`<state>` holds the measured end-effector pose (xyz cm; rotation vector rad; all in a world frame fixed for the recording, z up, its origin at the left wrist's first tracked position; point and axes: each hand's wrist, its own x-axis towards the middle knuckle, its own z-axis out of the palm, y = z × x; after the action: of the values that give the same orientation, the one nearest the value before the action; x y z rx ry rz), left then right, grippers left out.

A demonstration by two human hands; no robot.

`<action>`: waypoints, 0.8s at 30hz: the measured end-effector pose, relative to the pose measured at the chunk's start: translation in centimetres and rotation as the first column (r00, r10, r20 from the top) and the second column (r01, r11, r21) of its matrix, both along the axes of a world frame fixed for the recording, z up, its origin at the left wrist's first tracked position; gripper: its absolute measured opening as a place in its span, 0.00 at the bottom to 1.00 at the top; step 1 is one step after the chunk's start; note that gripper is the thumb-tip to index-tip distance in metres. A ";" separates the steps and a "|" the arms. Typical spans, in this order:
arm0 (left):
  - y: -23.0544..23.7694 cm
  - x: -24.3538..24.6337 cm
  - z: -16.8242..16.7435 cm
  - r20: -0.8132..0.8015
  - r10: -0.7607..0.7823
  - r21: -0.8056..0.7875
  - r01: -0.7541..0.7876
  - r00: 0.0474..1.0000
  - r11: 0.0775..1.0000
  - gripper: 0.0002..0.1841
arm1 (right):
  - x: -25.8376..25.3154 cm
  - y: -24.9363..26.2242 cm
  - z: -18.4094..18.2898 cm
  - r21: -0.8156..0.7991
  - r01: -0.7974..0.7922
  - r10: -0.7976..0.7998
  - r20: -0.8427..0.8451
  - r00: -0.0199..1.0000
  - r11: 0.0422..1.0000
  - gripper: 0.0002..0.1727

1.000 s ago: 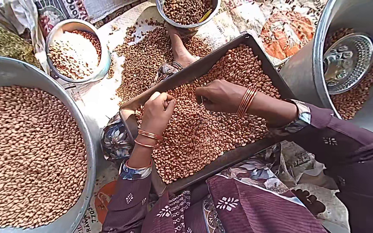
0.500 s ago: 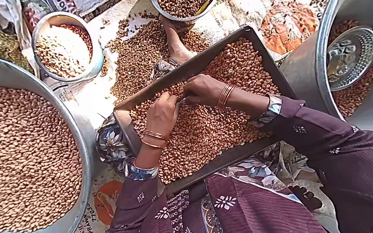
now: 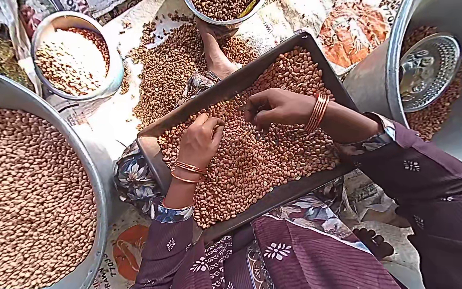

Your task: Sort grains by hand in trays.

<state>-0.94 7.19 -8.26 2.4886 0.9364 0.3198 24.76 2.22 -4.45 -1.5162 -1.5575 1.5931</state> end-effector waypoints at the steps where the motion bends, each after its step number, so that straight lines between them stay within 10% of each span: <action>1: 0.0 0.1 0.0 -0.021 -0.004 -0.014 0.003 1.000 1.000 0.11 | 0.1 -0.2 -0.4 0.124 -0.077 0.057 0.163 0.985 0.989 0.06; 9: -0.5 1.1 0.4 -0.123 -0.013 0.033 0.017 0.992 0.999 0.09 | -1.7 -1.4 -3.1 0.257 -0.412 0.174 0.628 0.759 0.874 0.06; 15: -0.6 0.4 0.2 -0.024 0.060 -0.026 -0.060 0.998 0.998 0.09 | -3.2 -1.1 -2.3 0.055 -0.439 0.231 0.787 0.572 0.897 0.07; 19: 0.0 -0.2 0.6 0.222 0.322 -0.406 -0.213 0.920 0.889 0.10 | -3.3 -1.6 -2.5 0.101 -0.490 0.228 0.793 0.566 0.866 0.06; 24: 0.6 -0.5 -0.1 0.405 0.539 -0.782 -0.026 0.739 0.623 0.18 | -2.0 -1.3 -2.9 0.199 -0.398 0.184 0.648 0.739 0.896 0.07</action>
<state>-1.42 7.78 -8.34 1.3091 0.9360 0.6592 22.80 0.92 -7.32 -1.7526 -2.3928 0.9109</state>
